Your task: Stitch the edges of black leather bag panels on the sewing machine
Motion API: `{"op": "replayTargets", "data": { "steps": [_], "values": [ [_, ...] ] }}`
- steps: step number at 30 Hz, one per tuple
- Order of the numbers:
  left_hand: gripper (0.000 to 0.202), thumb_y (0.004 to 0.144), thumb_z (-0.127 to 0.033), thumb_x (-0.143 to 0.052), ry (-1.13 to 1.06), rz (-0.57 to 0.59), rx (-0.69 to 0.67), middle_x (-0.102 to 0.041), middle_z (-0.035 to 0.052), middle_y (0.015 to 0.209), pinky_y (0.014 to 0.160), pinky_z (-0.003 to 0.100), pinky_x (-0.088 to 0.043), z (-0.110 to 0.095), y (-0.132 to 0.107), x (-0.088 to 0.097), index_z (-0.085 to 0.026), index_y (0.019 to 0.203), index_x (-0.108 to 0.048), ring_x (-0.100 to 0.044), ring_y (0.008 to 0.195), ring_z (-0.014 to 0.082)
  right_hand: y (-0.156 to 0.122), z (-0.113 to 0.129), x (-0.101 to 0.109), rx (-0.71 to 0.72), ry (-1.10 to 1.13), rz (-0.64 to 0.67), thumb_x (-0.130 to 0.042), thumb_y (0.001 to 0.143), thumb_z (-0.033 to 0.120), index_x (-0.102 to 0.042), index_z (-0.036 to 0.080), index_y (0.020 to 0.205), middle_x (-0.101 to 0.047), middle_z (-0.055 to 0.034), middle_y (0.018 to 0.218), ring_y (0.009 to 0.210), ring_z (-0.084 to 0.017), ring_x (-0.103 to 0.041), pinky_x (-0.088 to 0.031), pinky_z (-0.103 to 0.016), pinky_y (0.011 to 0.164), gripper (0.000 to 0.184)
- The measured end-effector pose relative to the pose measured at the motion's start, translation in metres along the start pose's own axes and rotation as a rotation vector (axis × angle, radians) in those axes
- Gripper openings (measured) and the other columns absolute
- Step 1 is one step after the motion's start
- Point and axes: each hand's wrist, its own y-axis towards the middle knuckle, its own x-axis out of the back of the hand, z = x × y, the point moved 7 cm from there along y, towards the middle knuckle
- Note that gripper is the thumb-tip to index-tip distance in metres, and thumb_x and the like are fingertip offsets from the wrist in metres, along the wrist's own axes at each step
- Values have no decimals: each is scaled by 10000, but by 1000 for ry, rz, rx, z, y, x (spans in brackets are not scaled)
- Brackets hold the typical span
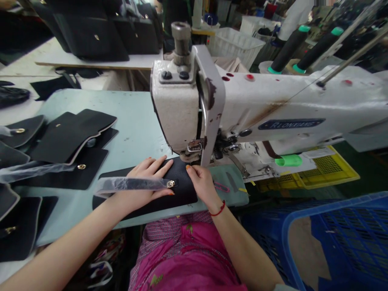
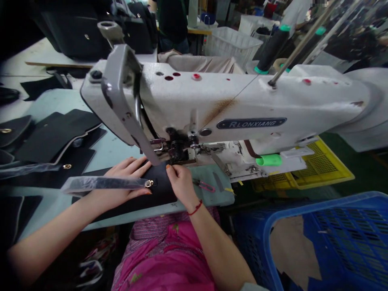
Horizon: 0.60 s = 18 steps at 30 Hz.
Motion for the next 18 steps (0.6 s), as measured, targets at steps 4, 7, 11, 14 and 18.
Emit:
{"op": "replayTargets", "data": {
  "steps": [4, 7, 11, 14, 18],
  "values": [
    [871, 800, -737, -494, 3, 15, 13, -496, 222, 1430, 1021, 552, -415, 2, 4, 1, -137, 1430, -475, -508, 1216, 420, 4, 0, 0, -2, -5, 5, -439, 917, 470, -396, 184, 593, -333, 34, 569, 574, -104, -337, -229, -248, 532, 434],
    [846, 792, -743, -504, 2, 33, 31, -519, 215, 1402, 1019, 557, -410, 5, 6, 0, -158, 1403, -504, -517, 1205, 417, 6, 3, 2, 31, -12, -4, -446, 918, 454, -366, 186, 575, -321, 39, 552, 556, -99, -326, -215, -254, 532, 443],
    [777, 794, -736, -514, -21, 19, 33, -551, 201, 1359, 1014, 567, -402, 10, 6, -3, -193, 1348, -552, -520, 1208, 404, -1, 7, 4, 65, -23, 17, -446, 935, 439, -320, 189, 572, -291, 47, 546, 542, -92, -311, -207, -256, 535, 458],
    [728, 804, -730, -508, -25, -4, 22, -562, 188, 1348, 1022, 572, -389, 11, 6, -3, -213, 1312, -573, -505, 1232, 400, -7, 5, 4, 62, -17, 24, -448, 942, 437, -304, 191, 579, -276, 49, 555, 543, -89, -296, -209, -253, 537, 462],
    [719, 799, -734, -511, -7, 20, 13, -570, 192, 1337, 1007, 563, -407, 10, 8, -1, -204, 1278, -591, -512, 1216, 399, -8, 4, 3, 52, -13, 12, -442, 940, 439, -305, 192, 576, -274, 49, 553, 540, -89, -294, -210, -254, 534, 461]
  ]
}}
